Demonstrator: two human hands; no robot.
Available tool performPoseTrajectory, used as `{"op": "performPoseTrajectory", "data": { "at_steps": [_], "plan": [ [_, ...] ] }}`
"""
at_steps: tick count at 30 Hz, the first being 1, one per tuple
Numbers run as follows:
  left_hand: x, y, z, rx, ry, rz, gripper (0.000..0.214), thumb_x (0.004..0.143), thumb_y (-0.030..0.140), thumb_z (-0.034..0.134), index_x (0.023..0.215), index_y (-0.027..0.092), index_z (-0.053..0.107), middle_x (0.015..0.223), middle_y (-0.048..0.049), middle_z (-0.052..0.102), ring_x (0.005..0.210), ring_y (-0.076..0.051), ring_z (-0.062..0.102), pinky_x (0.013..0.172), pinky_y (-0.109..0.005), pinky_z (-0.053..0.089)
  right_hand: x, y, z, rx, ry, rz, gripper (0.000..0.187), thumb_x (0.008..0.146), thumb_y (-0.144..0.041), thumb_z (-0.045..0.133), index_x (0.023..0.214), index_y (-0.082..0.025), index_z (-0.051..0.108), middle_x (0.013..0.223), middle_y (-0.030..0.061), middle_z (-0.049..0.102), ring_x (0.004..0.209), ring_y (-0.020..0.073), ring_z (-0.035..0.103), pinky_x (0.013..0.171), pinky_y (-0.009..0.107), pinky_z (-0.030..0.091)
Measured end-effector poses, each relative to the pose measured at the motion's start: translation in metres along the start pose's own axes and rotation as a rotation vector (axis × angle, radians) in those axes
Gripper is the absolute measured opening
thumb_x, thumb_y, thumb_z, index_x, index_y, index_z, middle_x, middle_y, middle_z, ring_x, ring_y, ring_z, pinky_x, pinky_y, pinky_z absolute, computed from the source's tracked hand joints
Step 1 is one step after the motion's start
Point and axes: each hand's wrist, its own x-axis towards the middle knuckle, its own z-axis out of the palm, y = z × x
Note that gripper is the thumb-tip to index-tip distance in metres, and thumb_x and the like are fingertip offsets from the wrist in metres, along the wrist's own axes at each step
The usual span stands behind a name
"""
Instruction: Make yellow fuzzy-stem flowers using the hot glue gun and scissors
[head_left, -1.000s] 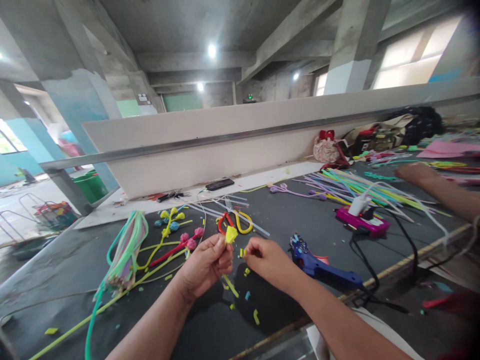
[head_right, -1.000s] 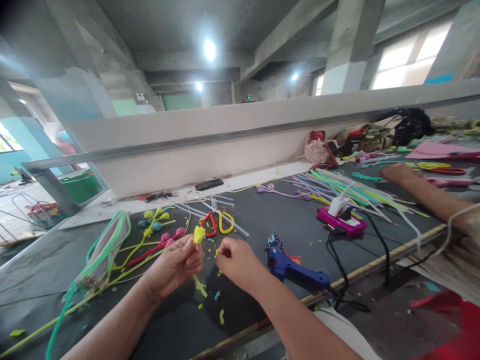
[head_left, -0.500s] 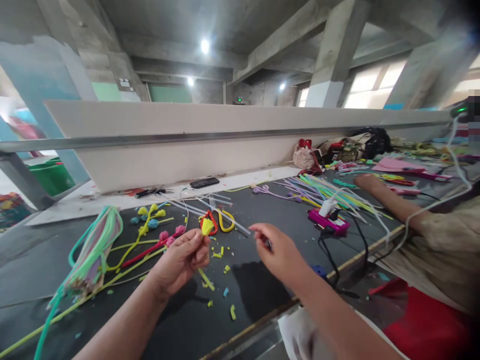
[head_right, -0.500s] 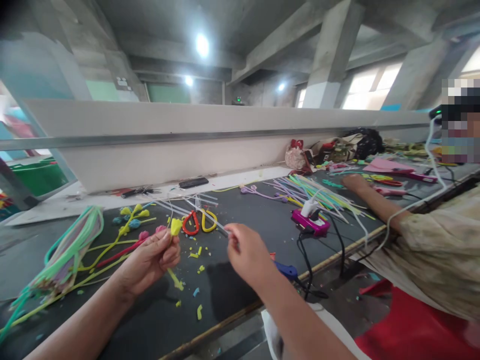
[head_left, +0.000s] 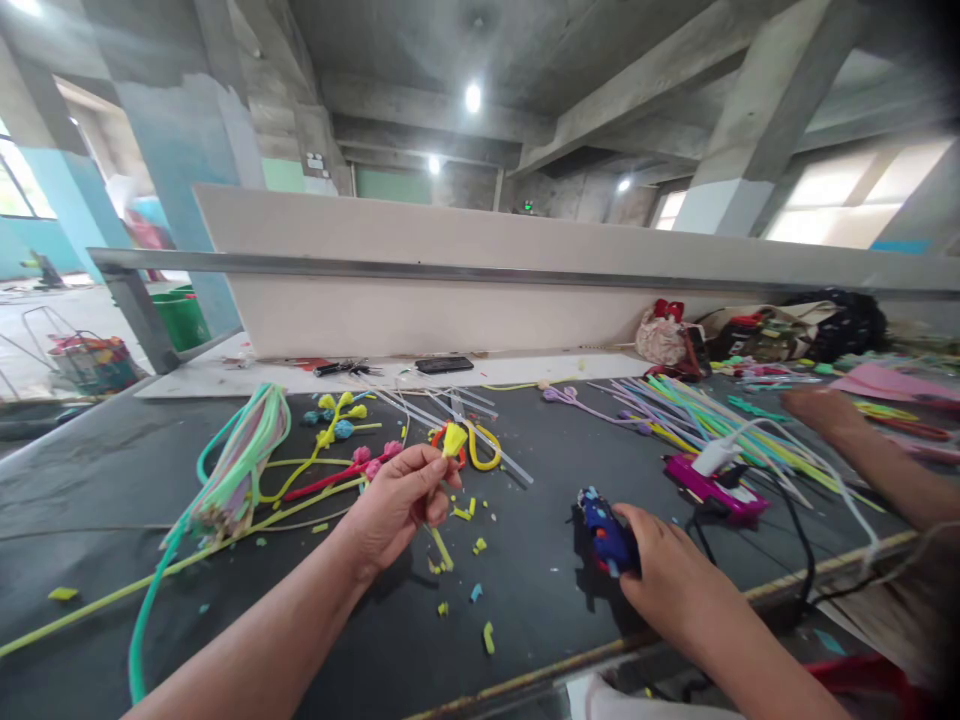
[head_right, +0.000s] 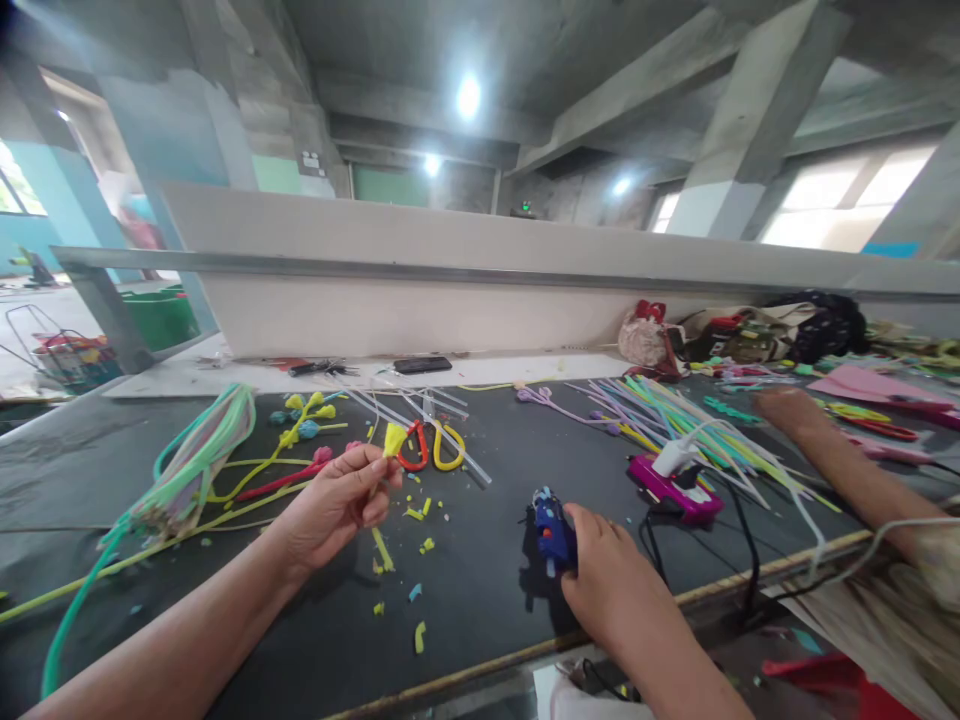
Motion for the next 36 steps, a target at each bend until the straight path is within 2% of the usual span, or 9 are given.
{"op": "performPoseTrajectory", "data": {
  "at_steps": [4, 6, 7, 11, 13, 17, 25, 32, 36],
  "plan": [
    [0.0, 0.0, 0.003, 0.13, 0.04, 0.004, 0.024, 0.079, 0.035, 0.064, 0.074, 0.013, 0.055, 0.069, -0.0002, 0.061, 0.039, -0.001, 0.038, 0.04, -0.016, 0.02, -0.005, -0.017, -0.016, 0.266, 0.216, -0.084, 0.021, 0.073, -0.02, 0.054, 0.094, -0.023, 0.055, 0.083, 0.0059, 0.067, 0.07, 0.0221, 0.064, 0.062, 0.031, 0.049],
    [0.0, -0.001, 0.006, 0.178, 0.056, 0.02, 0.025, 0.076, 0.036, 0.066, 0.073, 0.013, 0.056, 0.065, 0.0, 0.06, 0.038, 0.0, 0.036, 0.038, -0.016, 0.018, -0.013, -0.03, -0.023, 0.438, 0.334, -0.187, 0.015, 0.078, -0.026, 0.056, 0.093, -0.025, 0.053, 0.075, 0.0016, 0.063, 0.061, 0.0177, 0.061, 0.056, 0.026, 0.048],
    [0.0, -0.002, 0.007, 0.202, 0.065, 0.027, 0.026, 0.075, 0.037, 0.067, 0.072, 0.013, 0.057, 0.064, 0.0002, 0.06, 0.038, 0.0, 0.035, 0.038, -0.016, 0.019, -0.017, -0.038, -0.026, 0.5, 0.348, -0.231, 0.014, 0.079, -0.026, 0.057, 0.093, -0.025, 0.053, 0.074, 0.0008, 0.062, 0.059, 0.0164, 0.06, 0.055, 0.025, 0.048],
    [-0.001, -0.006, 0.011, 0.3, 0.092, 0.034, 0.028, 0.073, 0.039, 0.067, 0.071, 0.013, 0.057, 0.061, 0.001, 0.059, 0.037, -0.001, 0.036, 0.037, -0.016, 0.021, -0.03, -0.064, -0.028, 0.568, 0.338, -0.405, 0.029, 0.079, -0.021, 0.059, 0.106, -0.026, 0.051, 0.096, 0.0047, 0.064, 0.082, 0.0192, 0.064, 0.073, 0.026, 0.051],
    [-0.001, -0.007, 0.012, 0.333, 0.102, 0.038, 0.028, 0.074, 0.039, 0.067, 0.07, 0.013, 0.057, 0.061, 0.0015, 0.058, 0.036, -0.001, 0.036, 0.036, -0.016, 0.021, -0.031, -0.071, -0.027, 0.552, 0.309, -0.447, 0.034, 0.078, -0.019, 0.06, 0.11, -0.026, 0.048, 0.1, 0.0055, 0.063, 0.087, 0.0199, 0.064, 0.077, 0.026, 0.05],
    [-0.001, -0.009, 0.012, 0.359, 0.1, 0.041, 0.027, 0.075, 0.038, 0.066, 0.07, 0.013, 0.057, 0.06, 0.0021, 0.058, 0.036, -0.001, 0.036, 0.036, -0.016, 0.022, -0.026, -0.079, -0.027, 0.539, 0.255, -0.476, 0.033, 0.079, -0.018, 0.059, 0.109, -0.026, 0.046, 0.098, 0.006, 0.064, 0.084, 0.0195, 0.065, 0.073, 0.026, 0.05],
    [-0.003, -0.006, 0.014, 0.366, 0.08, 0.048, 0.028, 0.073, 0.04, 0.066, 0.069, 0.014, 0.057, 0.059, 0.003, 0.057, 0.036, -0.002, 0.036, 0.036, -0.016, 0.023, -0.021, -0.089, -0.029, 0.455, 0.361, -0.468, 0.016, 0.08, -0.024, 0.062, 0.089, -0.025, 0.05, 0.076, 0.0015, 0.062, 0.065, 0.0174, 0.063, 0.058, 0.025, 0.046],
    [-0.004, -0.006, 0.014, 0.399, 0.061, 0.041, 0.026, 0.076, 0.038, 0.064, 0.068, 0.014, 0.056, 0.061, 0.0031, 0.057, 0.037, -0.002, 0.036, 0.036, -0.016, 0.023, -0.021, -0.09, -0.031, 0.531, 0.226, -0.453, 0.008, 0.082, -0.025, 0.057, 0.079, -0.024, 0.05, 0.07, 0.0015, 0.056, 0.062, 0.0162, 0.056, 0.056, 0.025, 0.044],
    [-0.004, -0.005, 0.013, 0.418, 0.053, 0.036, 0.025, 0.078, 0.037, 0.062, 0.069, 0.015, 0.055, 0.062, 0.0031, 0.056, 0.038, -0.002, 0.036, 0.037, -0.016, 0.023, -0.026, -0.088, -0.025, 0.568, 0.241, -0.437, 0.005, 0.082, -0.03, 0.055, 0.08, -0.025, 0.054, 0.072, 0.0047, 0.059, 0.069, 0.0194, 0.058, 0.06, 0.028, 0.046]
  ]
}}
